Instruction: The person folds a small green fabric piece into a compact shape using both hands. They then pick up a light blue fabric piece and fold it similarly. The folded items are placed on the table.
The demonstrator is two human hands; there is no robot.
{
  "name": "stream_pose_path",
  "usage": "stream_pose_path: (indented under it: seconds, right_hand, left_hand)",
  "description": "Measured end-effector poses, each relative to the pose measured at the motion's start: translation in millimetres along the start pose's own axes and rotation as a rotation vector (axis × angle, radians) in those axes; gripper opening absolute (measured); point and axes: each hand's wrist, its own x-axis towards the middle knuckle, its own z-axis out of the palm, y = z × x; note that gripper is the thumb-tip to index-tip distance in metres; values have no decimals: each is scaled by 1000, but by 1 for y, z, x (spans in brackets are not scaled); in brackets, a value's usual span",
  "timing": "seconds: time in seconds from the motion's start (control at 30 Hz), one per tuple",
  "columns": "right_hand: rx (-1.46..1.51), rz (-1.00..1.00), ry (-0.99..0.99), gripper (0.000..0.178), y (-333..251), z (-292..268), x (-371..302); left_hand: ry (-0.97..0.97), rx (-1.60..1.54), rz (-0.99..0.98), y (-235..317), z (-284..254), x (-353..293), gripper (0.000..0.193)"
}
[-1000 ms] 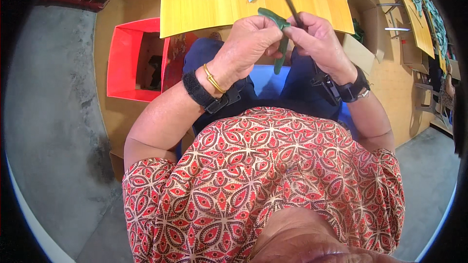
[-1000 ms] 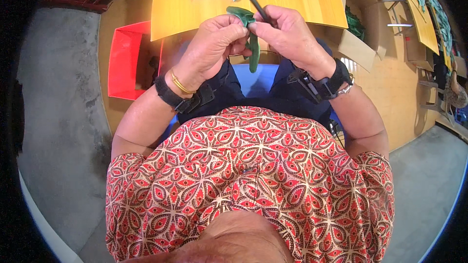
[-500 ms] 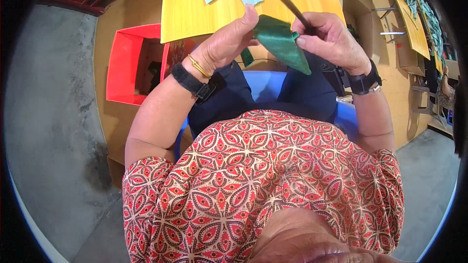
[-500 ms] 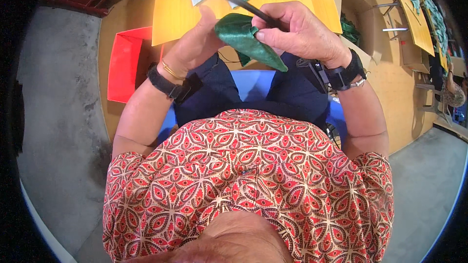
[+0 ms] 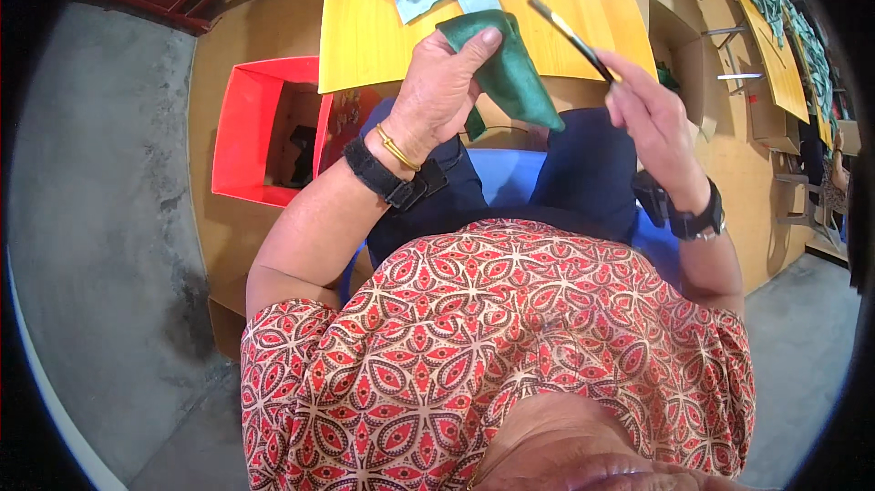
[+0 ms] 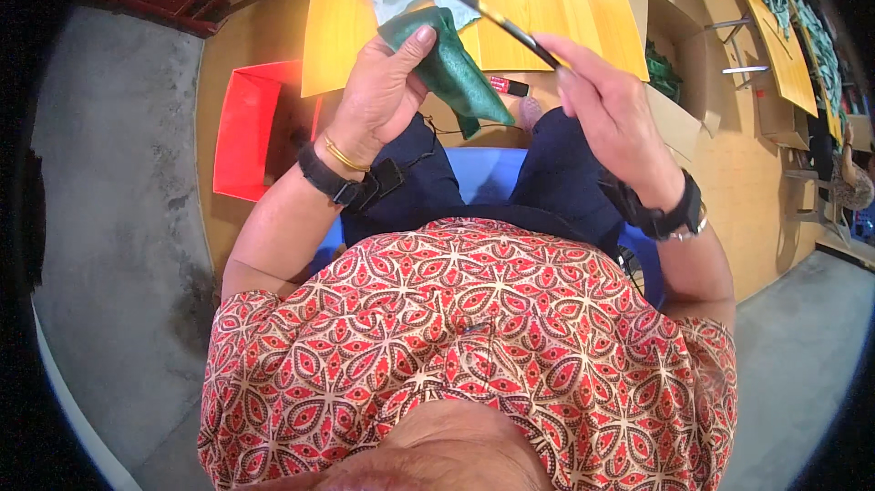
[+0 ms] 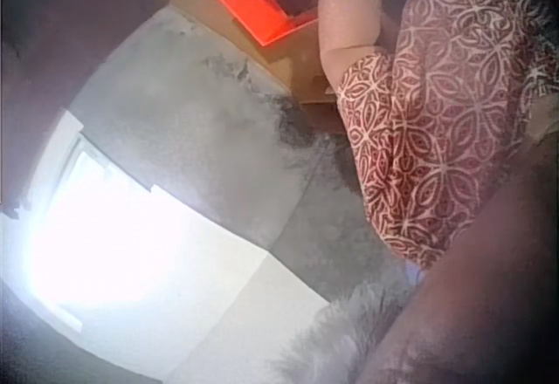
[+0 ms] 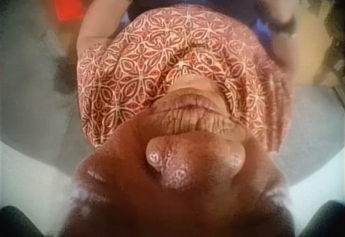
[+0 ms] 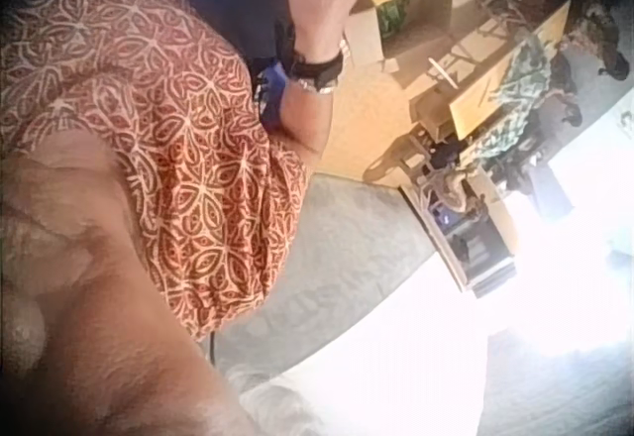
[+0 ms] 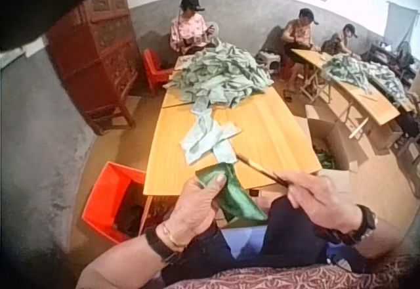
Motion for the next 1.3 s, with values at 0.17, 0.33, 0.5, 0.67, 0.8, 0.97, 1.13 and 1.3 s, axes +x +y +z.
stream_pose_path:
  seconds: [0.17,0.33,0.5,0.67,0.8,0.97,1.13,1.3]
  right_hand:
    - [-84,-124,48,26,4,1,-9]
    - [-138,-105,-22,25,3,5,2]
    - [-195,-206,-36,24,6,5,2]
    - [-232,82,-66,25,1,-3,1]
    - [-159,-180,23,25,8,-1,-2]
    - [-219,-192,-7,24,5,-3,-3]
    - [-237,-248,-8,23,11,-2,-1]
    - [-31,-117,-28,20,16,5,-4]
  left_hand:
    - [-20,162,45,1,-6,0,27]
    - [21,330,148,-4,-1,-1,12]
    - [-2,495,197,-3,-4,-1,13]
    - [-46,458,185,0,0,-1,16]
    - [-80,399,101,1,-1,-1,21]
    - [-131,563,107,3,2,-4,33]
    - [-195,701,126,0,-4,-3,36]
    - [-227,682,190,-4,3,-6,18]
